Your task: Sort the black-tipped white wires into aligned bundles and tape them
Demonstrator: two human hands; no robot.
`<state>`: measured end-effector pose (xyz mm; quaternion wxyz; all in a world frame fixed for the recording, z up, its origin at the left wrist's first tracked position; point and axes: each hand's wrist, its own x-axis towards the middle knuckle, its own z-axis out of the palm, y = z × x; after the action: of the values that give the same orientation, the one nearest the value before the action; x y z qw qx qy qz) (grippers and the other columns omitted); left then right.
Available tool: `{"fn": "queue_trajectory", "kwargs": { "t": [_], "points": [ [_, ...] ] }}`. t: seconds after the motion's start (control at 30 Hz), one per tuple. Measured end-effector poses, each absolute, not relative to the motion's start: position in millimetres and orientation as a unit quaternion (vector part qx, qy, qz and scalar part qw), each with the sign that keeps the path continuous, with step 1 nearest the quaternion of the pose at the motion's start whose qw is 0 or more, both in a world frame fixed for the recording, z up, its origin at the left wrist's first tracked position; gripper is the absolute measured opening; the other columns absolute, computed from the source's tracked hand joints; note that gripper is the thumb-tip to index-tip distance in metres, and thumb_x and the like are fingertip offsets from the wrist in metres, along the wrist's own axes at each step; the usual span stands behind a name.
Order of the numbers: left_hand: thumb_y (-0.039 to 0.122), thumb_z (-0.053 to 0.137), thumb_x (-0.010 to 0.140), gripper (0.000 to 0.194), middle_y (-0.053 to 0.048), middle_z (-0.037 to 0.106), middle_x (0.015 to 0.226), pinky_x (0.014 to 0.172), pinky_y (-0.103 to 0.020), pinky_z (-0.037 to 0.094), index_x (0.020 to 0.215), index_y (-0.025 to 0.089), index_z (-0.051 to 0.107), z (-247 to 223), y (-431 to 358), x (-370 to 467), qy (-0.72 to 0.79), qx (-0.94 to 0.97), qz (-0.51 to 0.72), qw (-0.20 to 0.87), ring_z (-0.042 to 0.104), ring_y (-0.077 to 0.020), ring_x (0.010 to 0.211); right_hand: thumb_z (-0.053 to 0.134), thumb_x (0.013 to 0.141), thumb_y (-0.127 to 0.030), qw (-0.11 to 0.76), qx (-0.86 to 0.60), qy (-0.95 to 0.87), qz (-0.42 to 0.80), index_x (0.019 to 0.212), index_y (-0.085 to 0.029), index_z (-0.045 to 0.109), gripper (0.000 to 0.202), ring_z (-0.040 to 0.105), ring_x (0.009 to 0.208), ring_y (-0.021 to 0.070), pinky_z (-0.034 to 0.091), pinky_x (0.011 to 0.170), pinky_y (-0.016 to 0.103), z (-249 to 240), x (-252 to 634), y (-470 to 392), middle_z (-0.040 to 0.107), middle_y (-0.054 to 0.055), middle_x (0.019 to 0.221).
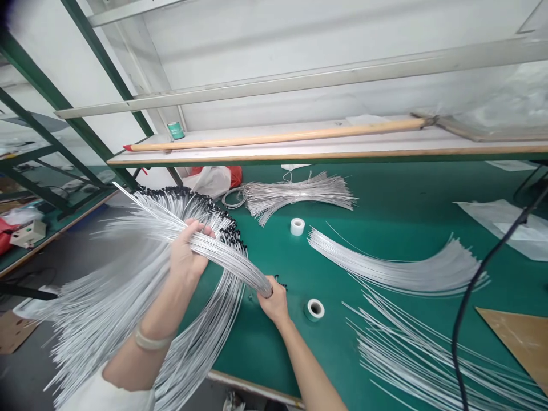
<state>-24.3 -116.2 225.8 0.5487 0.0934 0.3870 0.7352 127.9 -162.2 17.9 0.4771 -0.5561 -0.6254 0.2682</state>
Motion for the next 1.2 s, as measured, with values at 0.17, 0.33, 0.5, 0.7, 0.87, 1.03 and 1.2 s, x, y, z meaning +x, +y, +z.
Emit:
{"fn": "queue_trajectory", "kwargs": {
  "t": [0.17, 0.33, 0.5, 0.7, 0.87, 1.03, 1.2],
  "points": [
    [0.006, 0.058, 0.064, 0.025, 0.004, 0.054, 0.057, 0.062, -0.025, 0.048, 0.083, 0.02, 0.05, 224, -115, -17, 0.362, 0.089, 0.736, 0.565, 0.056, -0.01, 0.054, 0.046, 0.064, -0.016, 0.454, -0.543, -0.642, 0.294, 0.073, -0.019, 0.052, 0.011, 0.047, 0.053, 0.0129, 0.039, 0.052, 0.024, 36, 151, -168, 0.05, -0.003, 0.058],
    [0.004, 0.058, 0.064, 0.025, 0.002, 0.056, 0.06, 0.062, -0.025, 0.048, 0.082, 0.019, 0.05, 218, -114, -11, 0.374, 0.06, 0.729, 0.57, 0.057, -0.0101, 0.056, 0.046, 0.06, -0.01, 0.387, -0.498, -0.657, 0.413, 0.082, -0.017, 0.057, 0.026, 0.045, 0.054, 0.0124, 0.038, 0.051, 0.024, 46, 166, -173, 0.051, -0.003, 0.06],
    [0.003, 0.056, 0.065, 0.023, 0.003, 0.054, 0.058, 0.058, -0.023, 0.047, 0.08, 0.019, 0.049, 213, -114, -15, 0.36, 0.07, 0.728, 0.58, 0.055, -0.0092, 0.053, 0.053, 0.057, -0.008, 0.32, -0.425, -0.635, 0.559, 0.083, -0.015, 0.062, 0.028, 0.051, 0.057, 0.0133, 0.04, 0.052, 0.024, 49, 171, -175, 0.058, -0.001, 0.066],
    [0.003, 0.056, 0.065, 0.022, 0.004, 0.051, 0.056, 0.055, -0.021, 0.046, 0.078, 0.019, 0.048, 213, -115, -18, 0.361, 0.067, 0.741, 0.562, 0.052, -0.0082, 0.05, 0.071, 0.055, -0.02, 0.352, -0.447, -0.605, 0.557, 0.1, -0.015, 0.059, 0.047, 0.056, 0.064, 0.0171, 0.044, 0.059, 0.03, 54, 163, -176, 0.064, 0.005, 0.086],
    [0.003, 0.056, 0.065, 0.022, 0.003, 0.052, 0.056, 0.057, -0.021, 0.046, 0.078, 0.018, 0.049, 216, -117, -18, 0.366, 0.059, 0.743, 0.557, 0.053, -0.008, 0.051, 0.065, 0.059, -0.015, 0.351, -0.445, -0.598, 0.567, 0.078, -0.015, 0.059, 0.02, 0.057, 0.066, 0.0175, 0.045, 0.061, 0.03, 54, 157, -177, 0.064, 0.003, 0.075],
    [0.003, 0.056, 0.064, 0.022, 0.004, 0.052, 0.055, 0.057, -0.022, 0.046, 0.077, 0.018, 0.049, 214, -119, -17, 0.363, 0.072, 0.739, 0.562, 0.052, -0.0077, 0.05, 0.057, 0.058, -0.01, 0.35, -0.465, -0.615, 0.532, 0.064, -0.018, 0.048, 0.013, 0.05, 0.053, 0.0123, 0.041, 0.052, 0.025, 51, 161, -181, 0.053, -0.004, 0.057],
    [0.003, 0.058, 0.063, 0.024, 0.004, 0.052, 0.056, 0.058, -0.023, 0.046, 0.079, 0.018, 0.049, 210, -121, -18, 0.37, 0.079, 0.734, 0.565, 0.052, -0.0084, 0.051, 0.049, 0.059, -0.007, 0.364, -0.465, -0.634, 0.499, 0.071, -0.019, 0.045, 0.017, 0.048, 0.055, 0.0111, 0.039, 0.052, 0.023, 47, 164, -185, 0.049, -0.005, 0.06]
  ]
}}
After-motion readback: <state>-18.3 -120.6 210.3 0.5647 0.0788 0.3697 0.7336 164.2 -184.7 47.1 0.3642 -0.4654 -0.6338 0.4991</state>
